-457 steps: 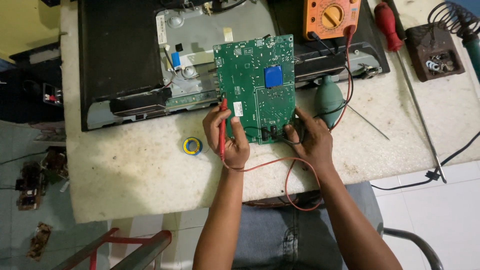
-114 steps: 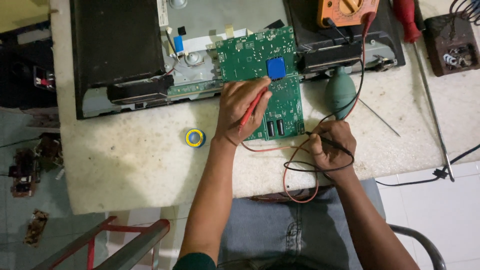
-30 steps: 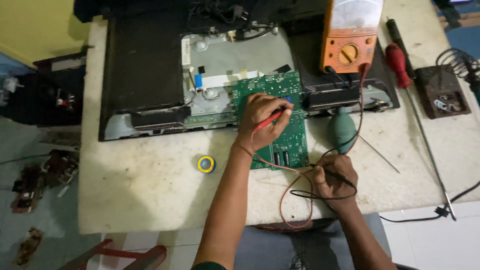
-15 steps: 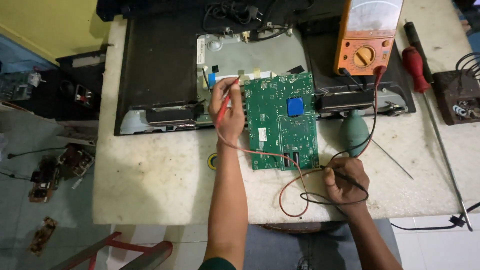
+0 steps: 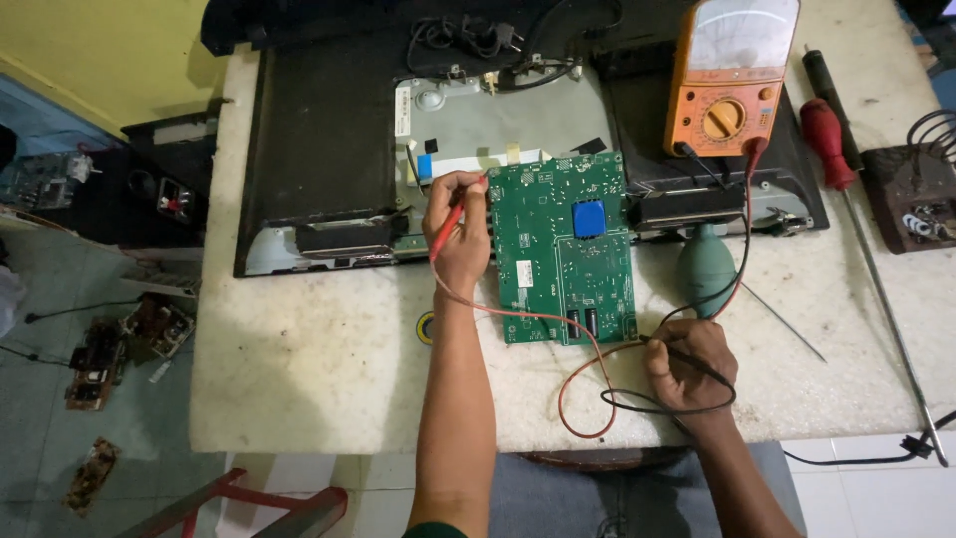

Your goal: Testing a television main board with a multimeter to diagnose electrical issues.

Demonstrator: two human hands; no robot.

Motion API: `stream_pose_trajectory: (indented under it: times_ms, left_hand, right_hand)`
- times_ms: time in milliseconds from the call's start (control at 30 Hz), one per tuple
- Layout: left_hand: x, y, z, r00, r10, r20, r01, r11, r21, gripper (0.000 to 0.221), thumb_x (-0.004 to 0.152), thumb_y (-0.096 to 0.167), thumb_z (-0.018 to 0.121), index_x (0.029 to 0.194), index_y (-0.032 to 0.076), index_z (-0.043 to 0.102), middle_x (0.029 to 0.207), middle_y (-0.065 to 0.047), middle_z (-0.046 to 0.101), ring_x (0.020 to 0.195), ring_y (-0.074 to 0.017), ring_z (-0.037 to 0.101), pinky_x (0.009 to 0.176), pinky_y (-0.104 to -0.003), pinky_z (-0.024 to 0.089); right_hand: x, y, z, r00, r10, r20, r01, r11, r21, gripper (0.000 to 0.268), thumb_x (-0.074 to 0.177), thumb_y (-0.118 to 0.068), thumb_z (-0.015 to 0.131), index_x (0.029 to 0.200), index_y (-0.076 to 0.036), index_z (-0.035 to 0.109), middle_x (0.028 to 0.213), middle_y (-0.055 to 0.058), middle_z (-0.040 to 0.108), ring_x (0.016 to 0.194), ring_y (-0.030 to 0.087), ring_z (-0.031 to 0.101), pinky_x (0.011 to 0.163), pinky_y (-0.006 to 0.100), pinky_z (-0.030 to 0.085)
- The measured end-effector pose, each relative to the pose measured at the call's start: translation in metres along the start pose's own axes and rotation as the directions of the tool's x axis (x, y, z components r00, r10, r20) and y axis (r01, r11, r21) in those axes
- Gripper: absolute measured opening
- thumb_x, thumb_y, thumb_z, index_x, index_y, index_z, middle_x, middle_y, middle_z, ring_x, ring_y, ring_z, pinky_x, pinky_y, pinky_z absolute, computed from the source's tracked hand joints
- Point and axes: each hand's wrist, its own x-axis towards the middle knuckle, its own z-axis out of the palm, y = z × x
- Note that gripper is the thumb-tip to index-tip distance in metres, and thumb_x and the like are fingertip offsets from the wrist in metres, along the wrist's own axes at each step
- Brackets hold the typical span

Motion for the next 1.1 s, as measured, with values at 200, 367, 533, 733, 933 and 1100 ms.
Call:
stream_pose_trajectory:
  times_ms: [200, 367, 533, 733, 933, 1100]
  left_hand:
    - [0.001, 0.005, 0.002, 1.000, 0.010, -0.011, -0.010, 1.000, 0.017, 0.006, 0.100, 0.006, 0.060, 0.102, 0.006, 0.067, 0.093, -0.012, 0.070, 0.091, -0.0203, 0.070, 0.087, -0.039, 0.057]
    - [0.001, 0.000, 0.002, 0.999, 0.029, -0.024, -0.028, 0.999, 0.043, 0.006, 0.099, 0.005, 0.061, 0.101, 0.007, 0.067, 0.091, -0.014, 0.070, 0.091, -0.0217, 0.071, 0.086, -0.039, 0.057]
    - [0.002, -0.003, -0.002, 0.998, 0.059, -0.023, -0.057, 0.994, 0.089, 0.005, 0.098, 0.005, 0.062, 0.098, 0.008, 0.067, 0.089, -0.014, 0.070, 0.088, -0.0229, 0.072, 0.083, -0.038, 0.058]
    - [0.003, -0.010, 0.004, 0.998, 0.057, 0.000, -0.057, 0.996, 0.068, 0.006, 0.097, 0.002, 0.062, 0.099, 0.005, 0.067, 0.091, -0.017, 0.071, 0.089, -0.0248, 0.071, 0.085, -0.040, 0.057]
    - [0.002, -0.001, 0.004, 0.999, 0.040, -0.016, -0.038, 0.995, 0.089, 0.007, 0.097, 0.001, 0.061, 0.098, 0.005, 0.067, 0.092, -0.016, 0.072, 0.086, -0.0229, 0.072, 0.085, -0.038, 0.057]
    - [0.003, 0.006, 0.002, 1.000, 0.002, 0.001, -0.002, 0.997, 0.077, 0.007, 0.096, -0.001, 0.060, 0.097, 0.003, 0.066, 0.092, -0.018, 0.073, 0.089, -0.0227, 0.072, 0.087, -0.039, 0.057]
  right_hand:
    - [0.004, -0.002, 0.000, 1.000, -0.025, -0.002, 0.025, 1.000, 0.006, 0.009, 0.090, -0.030, 0.074, 0.089, -0.021, 0.074, 0.080, 0.005, 0.068, 0.079, 0.031, 0.066, 0.080, 0.038, 0.055]
    - [0.001, 0.005, 0.001, 1.000, -0.022, 0.001, 0.022, 1.000, 0.002, 0.008, 0.089, -0.029, 0.075, 0.088, -0.021, 0.074, 0.080, 0.004, 0.068, 0.080, 0.031, 0.066, 0.081, 0.039, 0.055]
    - [0.008, -0.015, 0.000, 0.999, -0.036, -0.012, 0.036, 0.999, 0.017, 0.005, 0.090, -0.024, 0.074, 0.090, -0.019, 0.074, 0.080, 0.006, 0.069, 0.080, 0.032, 0.067, 0.081, 0.041, 0.054]
    - [0.015, -0.024, -0.003, 0.997, -0.026, -0.076, 0.034, 0.994, 0.107, 0.012, 0.086, -0.024, 0.077, 0.078, -0.017, 0.071, 0.077, 0.007, 0.069, 0.076, 0.031, 0.068, 0.073, 0.038, 0.055]
    - [0.018, -0.031, -0.002, 0.999, 0.005, -0.054, -0.003, 0.999, 0.036, 0.009, 0.086, -0.028, 0.075, 0.085, -0.019, 0.073, 0.075, 0.006, 0.068, 0.074, 0.031, 0.068, 0.074, 0.038, 0.057]
    - [0.015, -0.025, -0.002, 0.999, 0.035, -0.041, -0.033, 0.999, 0.041, 0.010, 0.086, -0.030, 0.074, 0.085, -0.020, 0.074, 0.076, 0.005, 0.069, 0.074, 0.029, 0.068, 0.073, 0.037, 0.057]
